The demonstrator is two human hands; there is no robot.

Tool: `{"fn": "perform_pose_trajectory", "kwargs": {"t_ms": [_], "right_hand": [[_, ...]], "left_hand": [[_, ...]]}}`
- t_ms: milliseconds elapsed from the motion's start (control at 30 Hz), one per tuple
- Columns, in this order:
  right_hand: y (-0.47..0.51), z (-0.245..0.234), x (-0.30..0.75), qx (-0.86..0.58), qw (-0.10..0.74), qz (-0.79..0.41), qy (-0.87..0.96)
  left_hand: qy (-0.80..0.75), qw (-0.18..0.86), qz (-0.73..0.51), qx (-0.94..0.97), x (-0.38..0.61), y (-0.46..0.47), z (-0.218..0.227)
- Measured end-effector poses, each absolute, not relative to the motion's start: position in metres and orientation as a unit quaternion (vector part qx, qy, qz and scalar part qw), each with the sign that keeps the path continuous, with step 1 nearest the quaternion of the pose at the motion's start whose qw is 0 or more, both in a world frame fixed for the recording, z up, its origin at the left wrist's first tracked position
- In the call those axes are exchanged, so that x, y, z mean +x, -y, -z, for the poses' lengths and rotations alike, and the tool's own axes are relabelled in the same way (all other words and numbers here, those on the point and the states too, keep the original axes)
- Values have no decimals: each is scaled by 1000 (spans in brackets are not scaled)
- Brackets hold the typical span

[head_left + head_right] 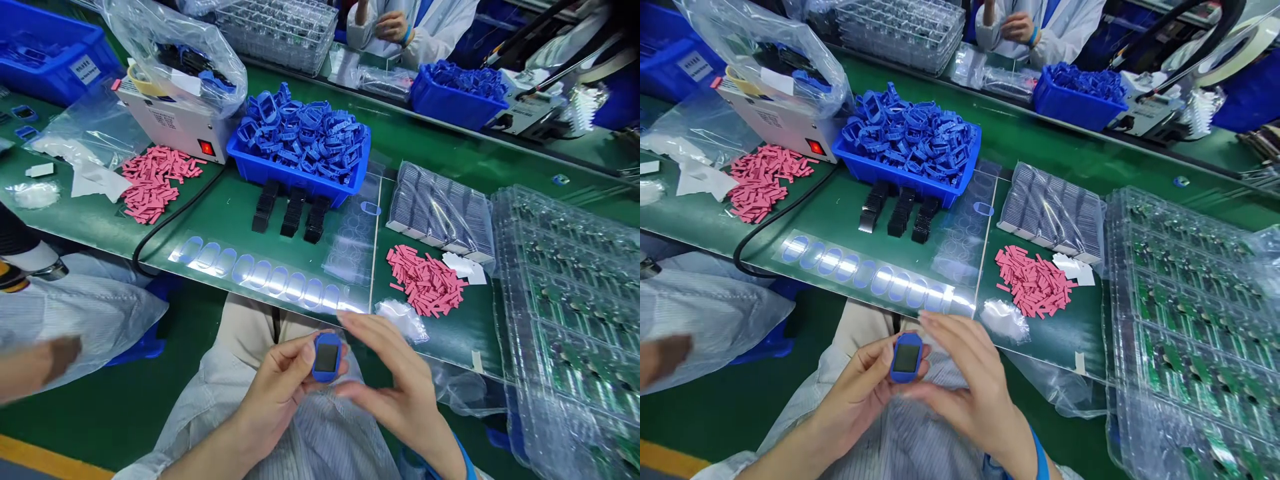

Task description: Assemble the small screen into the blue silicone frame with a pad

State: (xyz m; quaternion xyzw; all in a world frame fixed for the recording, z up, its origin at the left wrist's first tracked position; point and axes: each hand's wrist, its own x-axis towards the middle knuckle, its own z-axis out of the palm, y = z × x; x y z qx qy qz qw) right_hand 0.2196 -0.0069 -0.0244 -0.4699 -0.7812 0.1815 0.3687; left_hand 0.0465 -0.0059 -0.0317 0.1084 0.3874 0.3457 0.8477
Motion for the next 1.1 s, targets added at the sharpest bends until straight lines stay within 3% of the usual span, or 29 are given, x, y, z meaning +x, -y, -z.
{"fn": "perform_pose_trajectory", "kwargs": {"t_ms": [167,267,433,600,733,900,1000,1100], "right_hand": [[-20,28,254,-593,372,-55,712],[-54,40,264,-618,323,-23,716],[-90,63,253,-600,160,-70,781],[-53,51,254,-559,154,-44,813],[-6,49,265,-483,64,16,873],[23,62,267,-414,108,106,898],[32,57,261,-382,128,65,913],[43,49,256,-380,226,-20,897]], "left_hand": [[-454,815,-346,103,27,7,46],[-466,805,-349,115,22,4,51],[-471,799,-355,117,20,5,53],[-470,798,-367,92,17,5,51],[-447,807,-376,85,21,-2,53],[-414,825,-371,103,46,-14,54],[-394,839,-354,128,62,-20,50],[-391,842,-348,135,66,-22,46]]}}
